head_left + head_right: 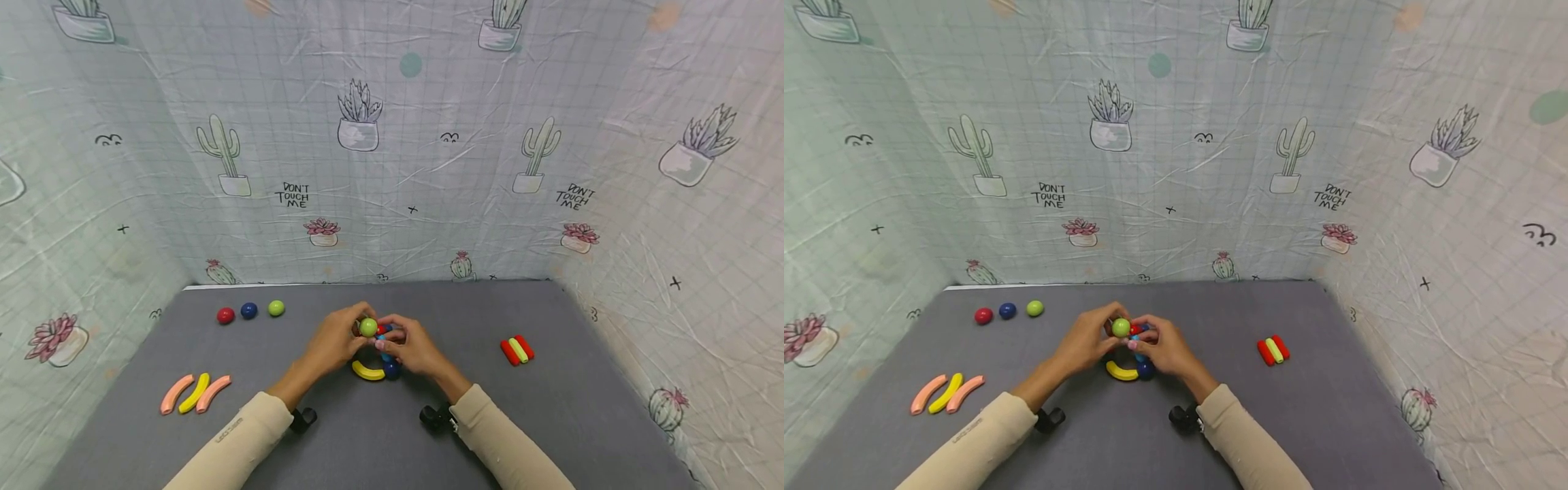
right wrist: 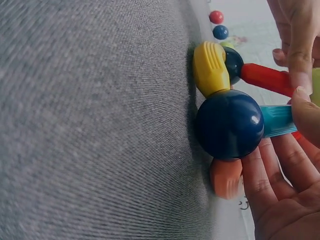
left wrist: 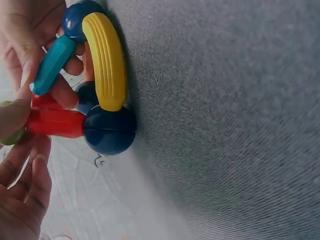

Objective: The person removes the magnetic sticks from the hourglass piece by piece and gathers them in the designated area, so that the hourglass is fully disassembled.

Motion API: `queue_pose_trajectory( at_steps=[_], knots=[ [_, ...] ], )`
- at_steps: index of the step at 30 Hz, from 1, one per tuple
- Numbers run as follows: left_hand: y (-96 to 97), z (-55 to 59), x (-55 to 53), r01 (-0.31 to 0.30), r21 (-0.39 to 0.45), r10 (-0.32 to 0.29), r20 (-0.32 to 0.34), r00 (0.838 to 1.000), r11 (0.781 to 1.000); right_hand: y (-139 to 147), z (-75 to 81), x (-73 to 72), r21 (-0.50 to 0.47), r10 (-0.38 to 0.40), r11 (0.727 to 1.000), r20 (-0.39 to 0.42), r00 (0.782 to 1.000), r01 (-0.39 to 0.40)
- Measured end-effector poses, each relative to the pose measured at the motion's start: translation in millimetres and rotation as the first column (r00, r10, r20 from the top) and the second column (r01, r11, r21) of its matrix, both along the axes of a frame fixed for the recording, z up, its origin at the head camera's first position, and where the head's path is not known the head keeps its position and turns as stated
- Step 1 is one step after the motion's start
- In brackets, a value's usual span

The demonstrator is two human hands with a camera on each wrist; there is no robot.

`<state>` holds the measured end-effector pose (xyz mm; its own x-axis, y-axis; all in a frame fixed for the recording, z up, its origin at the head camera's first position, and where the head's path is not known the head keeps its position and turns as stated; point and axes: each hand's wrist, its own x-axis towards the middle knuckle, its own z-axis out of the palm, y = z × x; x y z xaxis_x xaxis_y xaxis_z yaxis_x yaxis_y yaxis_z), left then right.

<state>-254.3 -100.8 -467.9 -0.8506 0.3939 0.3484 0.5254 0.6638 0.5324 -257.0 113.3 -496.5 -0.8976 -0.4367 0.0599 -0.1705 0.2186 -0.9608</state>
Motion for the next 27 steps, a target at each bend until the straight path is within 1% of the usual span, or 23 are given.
queue_pose_trajectory(
  at_steps=[2, 4, 6, 8, 11, 13, 18, 23, 27],
  knots=[
    [-3.1, 0.1, -0.2, -0.001, 0.084, -0.004, 0.059, 0.998, 0.996, 0.0, -0.1, 0.3, 0.002, -0.004, 1.000, 0.000, 1.000, 0.004],
    [-6.1, 1.2, -0.1, -0.006, 0.161, -0.011, 0.102, 0.995, 0.987, -0.2, -1.0, -0.3, 0.006, -0.009, 1.000, -0.003, 1.000, 0.009],
    [-9.1, 3.1, 0.3, -0.019, 0.209, -0.006, 0.117, 0.993, 0.978, -0.4, -1.7, -0.9, 0.009, -0.015, 1.000, -0.005, 1.000, 0.016],
    [-13.1, 5.6, 0.4, -0.046, 0.215, 0.024, 0.103, 0.994, 0.976, -0.6, -2.1, -1.5, 0.011, -0.020, 1.000, -0.008, 1.000, 0.020],
    [-22.6, 5.9, -2.4, -0.097, 0.180, 0.088, 0.056, 0.995, 0.979, -0.9, -1.3, -1.3, 0.018, -0.026, 0.999, -0.009, 1.000, 0.026],
    [-30.8, 6.0, -5.1, -0.126, 0.163, 0.122, 0.033, 0.992, 0.979, -1.0, -0.4, -0.7, 0.022, -0.030, 0.999, -0.009, 1.000, 0.030],
    [-54.4, 3.5, -14.5, -0.183, 0.112, 0.182, 0.021, 0.983, 0.977, -0.8, 0.9, 0.9, 0.032, -0.042, 0.999, -0.001, 0.999, 0.042],
    [-81.9, -2.3, -30.5, -0.274, 0.014, 0.274, 0.013, 0.962, 0.962, -0.8, 2.2, 2.0, 0.040, -0.041, 0.998, 0.005, 0.999, 0.041],
    [-104.2, -5.7, -46.1, -0.334, -0.070, 0.336, 0.011, 0.942, 0.940, -0.8, 2.3, 2.2, 0.043, -0.039, 0.998, 0.007, 0.999, 0.039]
  ],
)
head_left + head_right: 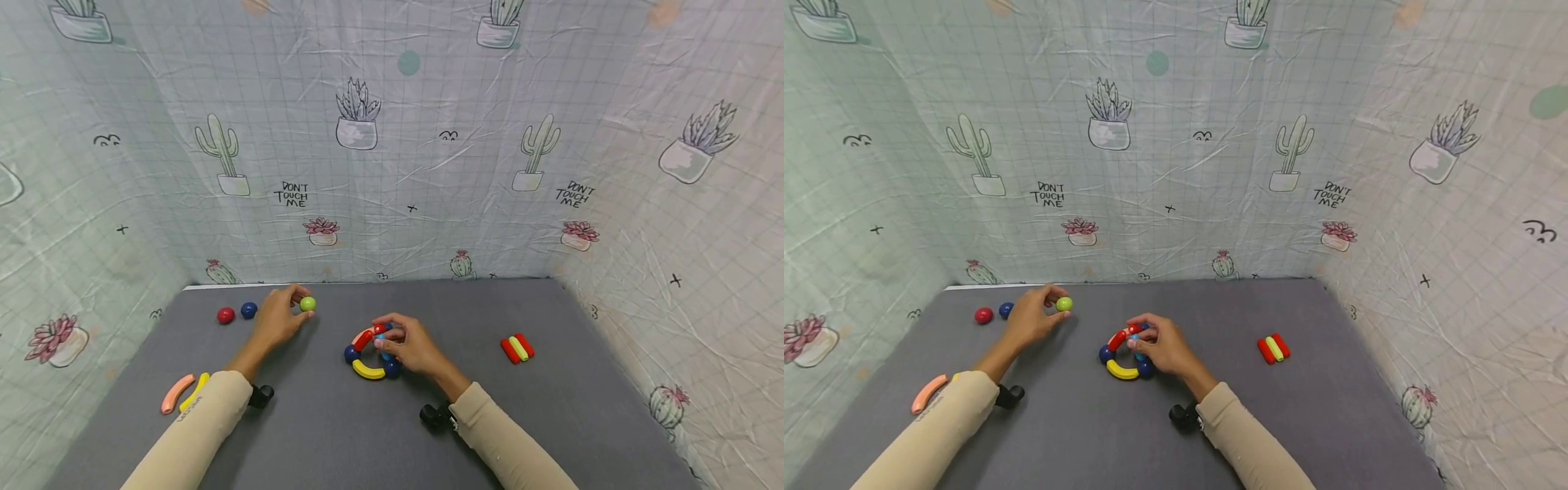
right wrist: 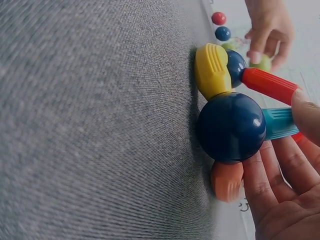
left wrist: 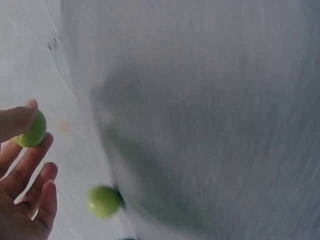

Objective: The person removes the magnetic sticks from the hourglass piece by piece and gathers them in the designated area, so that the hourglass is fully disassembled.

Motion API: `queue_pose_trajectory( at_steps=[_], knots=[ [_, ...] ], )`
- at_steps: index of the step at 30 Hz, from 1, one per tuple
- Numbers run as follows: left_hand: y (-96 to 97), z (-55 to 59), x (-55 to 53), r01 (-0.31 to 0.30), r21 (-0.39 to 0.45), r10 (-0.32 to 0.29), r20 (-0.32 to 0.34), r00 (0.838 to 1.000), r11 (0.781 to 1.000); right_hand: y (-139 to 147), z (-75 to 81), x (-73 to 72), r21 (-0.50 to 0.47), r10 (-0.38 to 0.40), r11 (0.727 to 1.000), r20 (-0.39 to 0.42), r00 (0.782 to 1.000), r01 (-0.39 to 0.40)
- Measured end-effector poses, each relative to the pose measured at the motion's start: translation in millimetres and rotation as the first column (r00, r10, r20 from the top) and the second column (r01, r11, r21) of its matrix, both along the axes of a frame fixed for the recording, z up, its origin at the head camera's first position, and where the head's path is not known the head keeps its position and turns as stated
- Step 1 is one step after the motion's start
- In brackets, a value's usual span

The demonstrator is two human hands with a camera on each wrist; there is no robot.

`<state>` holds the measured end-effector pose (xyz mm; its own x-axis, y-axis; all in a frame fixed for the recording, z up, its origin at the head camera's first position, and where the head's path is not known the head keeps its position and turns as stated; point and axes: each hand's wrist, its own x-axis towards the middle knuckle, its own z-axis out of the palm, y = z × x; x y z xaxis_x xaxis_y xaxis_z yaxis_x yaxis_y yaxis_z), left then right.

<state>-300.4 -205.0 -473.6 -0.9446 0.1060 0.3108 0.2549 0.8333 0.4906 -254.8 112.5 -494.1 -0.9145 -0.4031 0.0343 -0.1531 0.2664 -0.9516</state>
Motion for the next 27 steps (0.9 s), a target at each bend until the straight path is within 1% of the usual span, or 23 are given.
queue_pose_trajectory(
  at_steps=[3, 6, 9, 14, 21, 24, 27],
  knots=[
    [-12.9, -1.6, -10.6, -0.033, -0.057, 0.034, 0.016, 0.999, 0.998, 0.5, -1.0, -0.8, 0.003, 0.000, 1.000, -0.004, 1.000, 0.000],
    [-21.7, -3.2, -17.7, -0.044, -0.110, 0.047, 0.029, 0.998, 0.993, 0.4, -0.6, -0.1, 0.008, 0.002, 1.000, -0.010, 1.000, -0.002],
    [-25.8, -4.7, -22.4, -0.049, -0.159, 0.057, 0.047, 0.997, 0.986, 0.0, -0.4, 0.3, 0.008, 0.008, 1.000, -0.013, 1.000, -0.008],
    [-27.3, -6.9, -27.0, -0.056, -0.225, 0.072, 0.063, 0.995, 0.973, -0.6, -0.9, -0.3, 0.011, 0.011, 1.000, -0.021, 1.000, -0.010],
    [-27.8, -10.9, -32.3, -0.079, -0.260, 0.106, 0.091, 0.990, 0.962, -0.1, 0.9, 1.2, 0.025, 0.027, 0.999, -0.042, 0.999, -0.026],
    [-27.1, -11.2, -32.6, -0.084, -0.264, 0.107, 0.071, 0.992, 0.961, -0.4, 2.1, 1.9, 0.047, 0.027, 0.999, -0.058, 0.998, -0.024],
    [-21.7, -8.2, -29.0, -0.076, -0.242, 0.086, 0.030, 0.996, 0.967, -0.7, 3.0, 2.5, 0.083, 0.027, 0.996, -0.077, 0.997, -0.021]
  ],
)
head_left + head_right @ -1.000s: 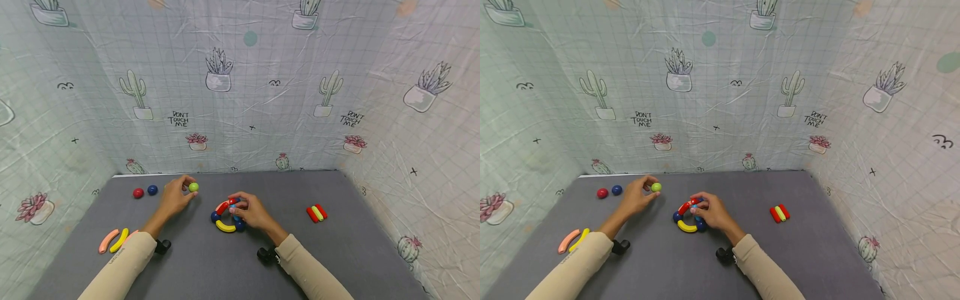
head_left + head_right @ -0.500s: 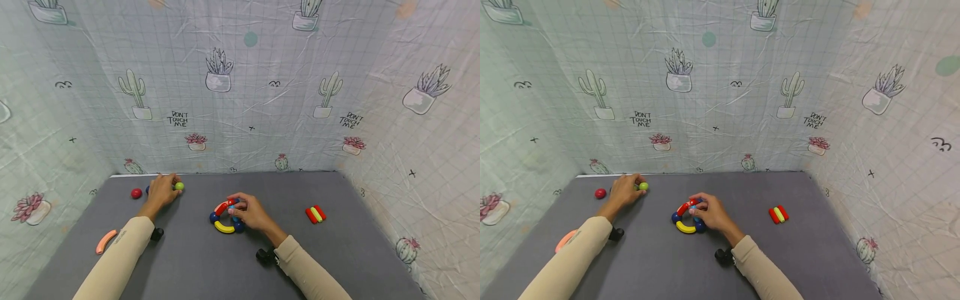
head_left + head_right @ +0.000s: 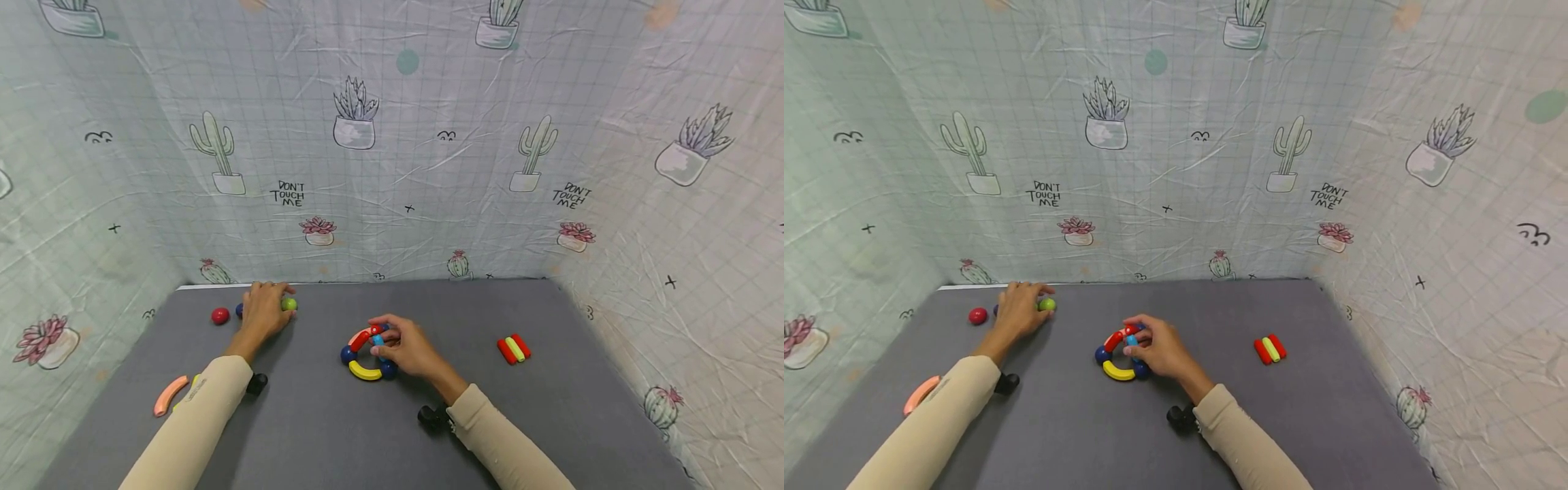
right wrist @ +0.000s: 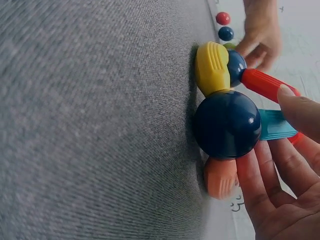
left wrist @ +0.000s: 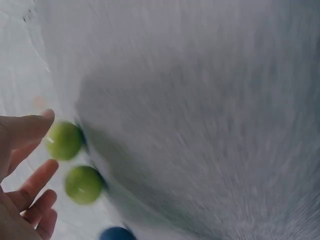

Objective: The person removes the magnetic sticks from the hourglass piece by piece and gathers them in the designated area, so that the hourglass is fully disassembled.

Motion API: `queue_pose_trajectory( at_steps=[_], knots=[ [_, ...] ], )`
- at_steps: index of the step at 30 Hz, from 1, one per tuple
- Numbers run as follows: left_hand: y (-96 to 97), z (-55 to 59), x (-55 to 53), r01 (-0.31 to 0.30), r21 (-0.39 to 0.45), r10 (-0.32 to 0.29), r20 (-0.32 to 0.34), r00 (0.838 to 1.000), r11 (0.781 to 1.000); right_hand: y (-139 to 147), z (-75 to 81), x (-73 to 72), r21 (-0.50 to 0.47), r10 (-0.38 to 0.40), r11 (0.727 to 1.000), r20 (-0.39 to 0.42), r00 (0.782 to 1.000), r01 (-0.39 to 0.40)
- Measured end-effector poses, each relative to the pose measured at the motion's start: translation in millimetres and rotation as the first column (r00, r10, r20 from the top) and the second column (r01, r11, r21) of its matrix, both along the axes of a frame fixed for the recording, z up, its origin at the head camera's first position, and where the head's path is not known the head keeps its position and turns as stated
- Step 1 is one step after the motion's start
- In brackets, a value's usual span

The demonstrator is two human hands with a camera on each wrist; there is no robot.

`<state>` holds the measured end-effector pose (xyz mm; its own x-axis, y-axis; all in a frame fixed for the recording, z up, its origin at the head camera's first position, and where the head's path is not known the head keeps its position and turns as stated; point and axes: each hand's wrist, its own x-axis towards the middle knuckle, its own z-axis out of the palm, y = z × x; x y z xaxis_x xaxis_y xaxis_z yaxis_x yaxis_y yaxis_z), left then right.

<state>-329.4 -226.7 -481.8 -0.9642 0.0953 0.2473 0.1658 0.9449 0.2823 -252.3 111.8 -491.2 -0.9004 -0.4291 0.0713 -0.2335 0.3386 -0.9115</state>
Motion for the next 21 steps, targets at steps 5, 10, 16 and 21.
queue_pose_trajectory(
  at_steps=[5, 10, 16, 21],
  knots=[
    [21.5, 11.3, 18.8, 0.116, 0.101, -0.114, -0.033, 0.993, 0.988, -0.1, 1.1, 1.6, 0.059, -0.021, 0.998, -0.049, 0.999, 0.024],
    [45.4, 19.7, 45.4, 0.288, 0.235, -0.307, 0.044, 0.951, 0.928, 3.0, 3.4, 5.0, 0.086, -0.049, 0.995, -0.086, 0.995, 0.056],
    [65.4, 19.9, 68.1, 0.377, 0.348, -0.446, 0.143, 0.884, 0.859, 8.3, 4.3, 9.5, 0.080, -0.100, 0.991, -0.122, 0.987, 0.111],
    [74.8, 10.4, 74.4, 0.381, 0.372, -0.468, 0.177, 0.866, 0.847, 12.3, 3.3, 14.0, 0.102, -0.151, 0.981, -0.139, 0.979, 0.166]
  ],
)
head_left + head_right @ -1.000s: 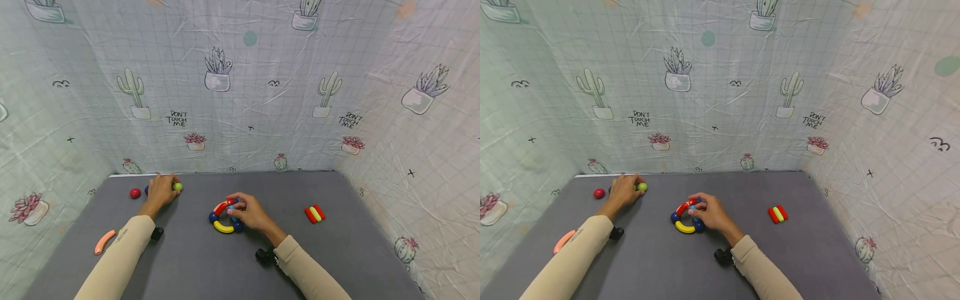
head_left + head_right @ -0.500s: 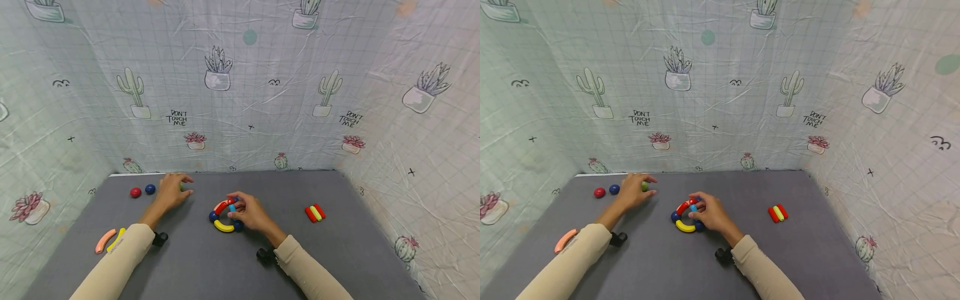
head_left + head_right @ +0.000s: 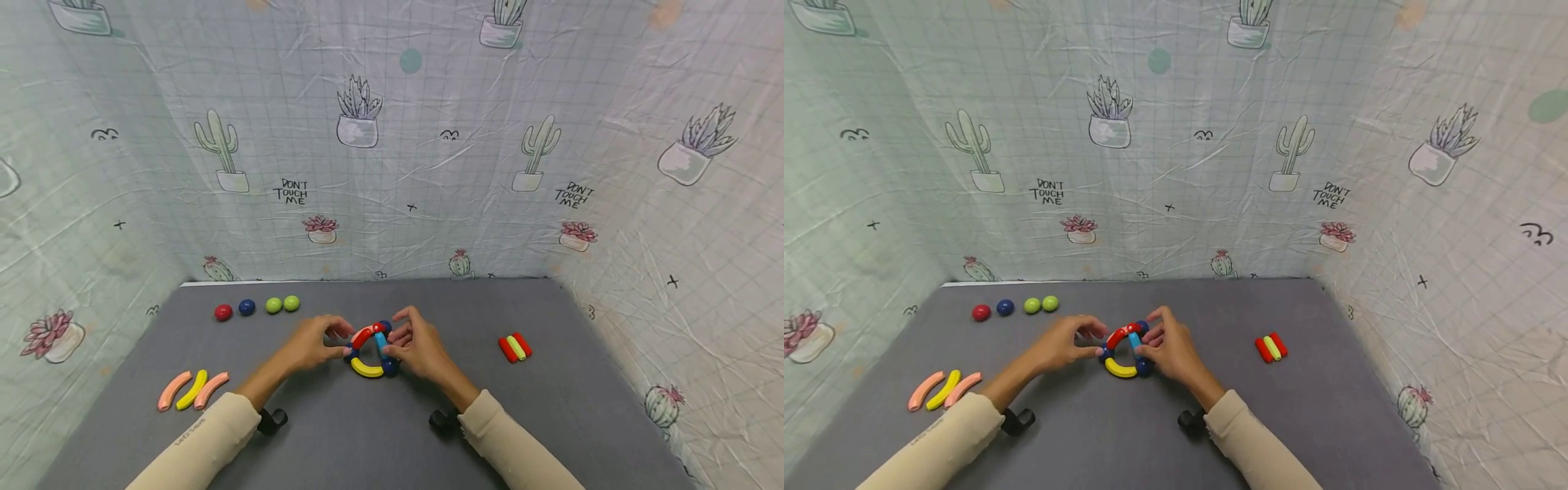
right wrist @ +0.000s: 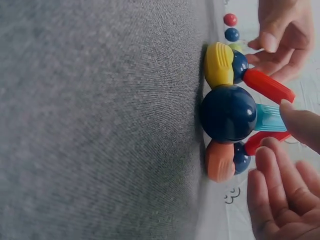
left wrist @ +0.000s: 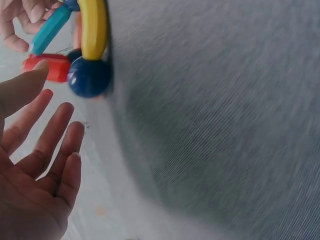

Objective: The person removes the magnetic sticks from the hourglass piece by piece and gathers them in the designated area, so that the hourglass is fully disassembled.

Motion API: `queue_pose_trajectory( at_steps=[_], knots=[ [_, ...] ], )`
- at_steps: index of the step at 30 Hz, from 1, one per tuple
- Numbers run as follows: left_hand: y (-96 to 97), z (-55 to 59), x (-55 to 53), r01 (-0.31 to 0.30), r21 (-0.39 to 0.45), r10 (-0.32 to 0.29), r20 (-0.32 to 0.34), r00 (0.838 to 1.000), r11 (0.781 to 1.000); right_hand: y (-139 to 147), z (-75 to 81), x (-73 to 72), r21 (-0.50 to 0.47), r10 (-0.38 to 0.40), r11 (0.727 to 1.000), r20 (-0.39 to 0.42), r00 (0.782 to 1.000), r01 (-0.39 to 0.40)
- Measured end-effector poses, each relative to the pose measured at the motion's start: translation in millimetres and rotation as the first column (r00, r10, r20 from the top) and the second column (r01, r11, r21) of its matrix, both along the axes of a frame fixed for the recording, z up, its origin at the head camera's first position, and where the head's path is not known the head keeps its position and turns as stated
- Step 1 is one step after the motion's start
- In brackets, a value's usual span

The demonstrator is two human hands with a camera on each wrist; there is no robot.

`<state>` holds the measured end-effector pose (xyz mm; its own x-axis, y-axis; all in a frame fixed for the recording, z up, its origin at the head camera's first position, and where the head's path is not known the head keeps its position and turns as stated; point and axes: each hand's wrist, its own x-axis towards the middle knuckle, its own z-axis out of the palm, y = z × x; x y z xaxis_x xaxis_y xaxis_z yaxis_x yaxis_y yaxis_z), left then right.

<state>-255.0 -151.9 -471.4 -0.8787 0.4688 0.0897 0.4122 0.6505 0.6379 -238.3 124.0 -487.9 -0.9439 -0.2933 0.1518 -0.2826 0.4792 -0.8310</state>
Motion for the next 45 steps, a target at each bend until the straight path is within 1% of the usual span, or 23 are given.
queue_pose_trajectory(
  at_steps=[2, 5, 9, 13, 18, 21, 25, 28, 31, 34, 36, 38, 42, 45],
  knots=[
    [3.2, -5.0, 0.3, 0.000, 0.010, 0.000, 0.014, 1.000, 1.000, 1.0, 0.0, 1.1, 0.023, 0.003, 1.000, 0.010, 1.000, -0.003],
    [6.8, -11.7, 0.3, -0.018, 0.037, 0.017, 0.041, 0.999, 0.999, 0.1, 0.7, 1.9, 0.063, 0.032, 0.997, 0.030, 0.999, -0.034],
    [11.2, -18.4, -0.1, -0.044, 0.054, 0.042, 0.042, 0.998, 0.998, -3.1, -0.6, 1.8, 0.115, 0.059, 0.991, 0.035, 0.998, -0.063],
    [14.2, -22.1, -1.1, -0.048, 0.050, 0.047, 0.017, 0.999, 0.998, -5.4, -1.6, 2.5, 0.136, 0.057, 0.989, 0.016, 0.998, -0.059],
    [15.1, -24.3, -2.6, -0.054, 0.047, 0.054, 0.003, 0.999, 0.997, -7.2, -2.8, 3.6, 0.121, 0.045, 0.992, -0.044, 0.998, -0.039],
    [15.7, -24.3, -2.7, -0.060, 0.043, 0.060, 0.008, 0.998, 0.997, -6.5, -3.3, 4.5, 0.097, 0.023, 0.995, -0.063, 0.998, -0.017],
    [16.5, -22.6, -1.0, -0.067, 0.034, 0.067, 0.016, 0.998, 0.997, 0.5, -2.8, 6.4, 0.059, -0.024, 0.998, -0.066, 0.998, 0.028],
    [16.5, -21.5, 0.2, -0.072, 0.028, 0.071, 0.012, 0.997, 0.997, 12.2, -2.0, 7.8, 0.048, -0.063, 0.997, -0.083, 0.995, 0.067],
    [16.1, -21.4, 0.7, -0.076, 0.024, 0.076, 0.008, 0.997, 0.997, 29.4, -2.7, 8.5, 0.063, -0.110, 0.991, -0.091, 0.990, 0.116],
    [15.9, -22.4, 0.6, -0.083, 0.021, 0.082, 0.013, 0.997, 0.996, 50.8, -2.6, 10.4, 0.099, -0.164, 0.980, -0.087, 0.983, 0.172],
    [15.9, -23.4, 0.5, -0.088, 0.019, 0.087, 0.018, 0.996, 0.996, 66.4, -3.3, 11.3, 0.134, -0.204, 0.968, -0.081, 0.976, 0.213],
    [16.2, -24.1, 0.4, -0.093, 0.020, 0.092, 0.023, 0.995, 0.995, 82.8, -3.7, 12.3, 0.175, -0.236, 0.952, -0.096, 0.967, 0.250],
    [16.8, -24.0, 0.3, -0.093, 0.021, 0.093, 0.021, 0.995, 0.995, 114.7, -4.6, 14.3, 0.268, -0.290, 0.910, -0.138, 0.947, 0.317],
    [16.8, -23.4, 0.3, -0.083, 0.024, 0.082, 0.014, 0.997, 0.996, 135.6, -5.1, 17.3, 0.324, -0.326, 0.876, -0.148, 0.934, 0.358]
  ],
)
